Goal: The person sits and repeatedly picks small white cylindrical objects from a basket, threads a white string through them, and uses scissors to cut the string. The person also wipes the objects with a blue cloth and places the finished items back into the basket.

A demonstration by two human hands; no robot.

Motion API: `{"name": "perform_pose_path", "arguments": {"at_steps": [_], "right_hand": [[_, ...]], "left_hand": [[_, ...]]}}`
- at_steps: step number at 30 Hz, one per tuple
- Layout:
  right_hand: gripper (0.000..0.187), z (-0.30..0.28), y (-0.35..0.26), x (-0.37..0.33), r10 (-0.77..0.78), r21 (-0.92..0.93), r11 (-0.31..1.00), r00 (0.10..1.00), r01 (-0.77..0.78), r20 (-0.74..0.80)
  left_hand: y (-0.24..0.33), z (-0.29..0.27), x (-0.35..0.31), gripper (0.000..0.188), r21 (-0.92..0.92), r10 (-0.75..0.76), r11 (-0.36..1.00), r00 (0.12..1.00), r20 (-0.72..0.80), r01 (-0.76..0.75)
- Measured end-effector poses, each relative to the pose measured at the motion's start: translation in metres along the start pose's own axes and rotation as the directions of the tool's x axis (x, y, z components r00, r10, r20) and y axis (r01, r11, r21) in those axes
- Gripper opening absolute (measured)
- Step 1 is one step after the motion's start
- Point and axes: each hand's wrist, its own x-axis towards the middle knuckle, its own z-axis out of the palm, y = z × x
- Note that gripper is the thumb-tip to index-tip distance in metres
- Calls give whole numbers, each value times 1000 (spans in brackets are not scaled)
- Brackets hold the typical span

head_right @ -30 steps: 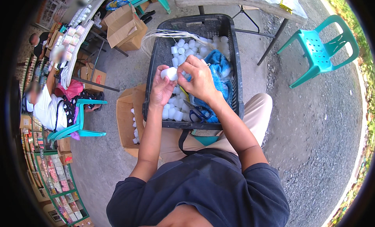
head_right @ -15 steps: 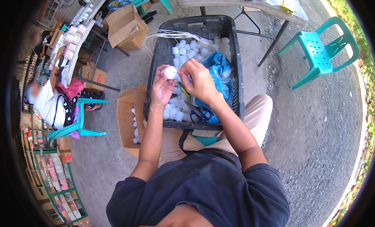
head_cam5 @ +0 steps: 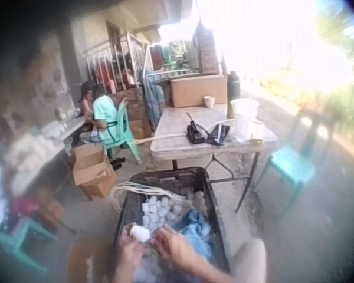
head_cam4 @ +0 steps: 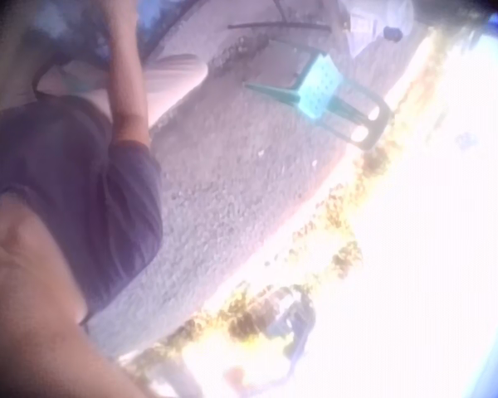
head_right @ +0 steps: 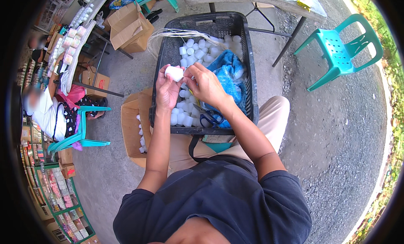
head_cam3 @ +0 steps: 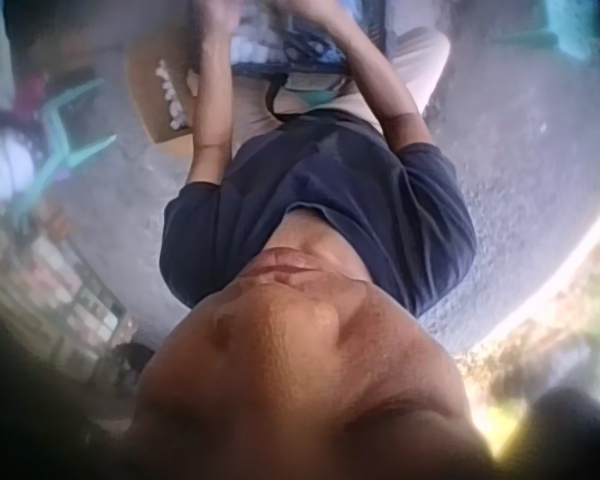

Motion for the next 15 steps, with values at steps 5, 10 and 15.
{"name": "perform_pose_path", "arguments": {"at_steps": [5,10,15], "right_hand": [[17,-2,-5,0,150,112,982,989,-149,6],[17,-12,-3,7,159,217,959,980,-182,117],[8,-29,-6,26,3,-44,999,993,2,117]], "left_hand": [[3,8,-2,42,-17,-2,1000,1000,-11,2],[2,11,-1,41,80,29,996,1000,-5,-29],[4,16,-4,47,424,103,899,994,38,-110]]}}
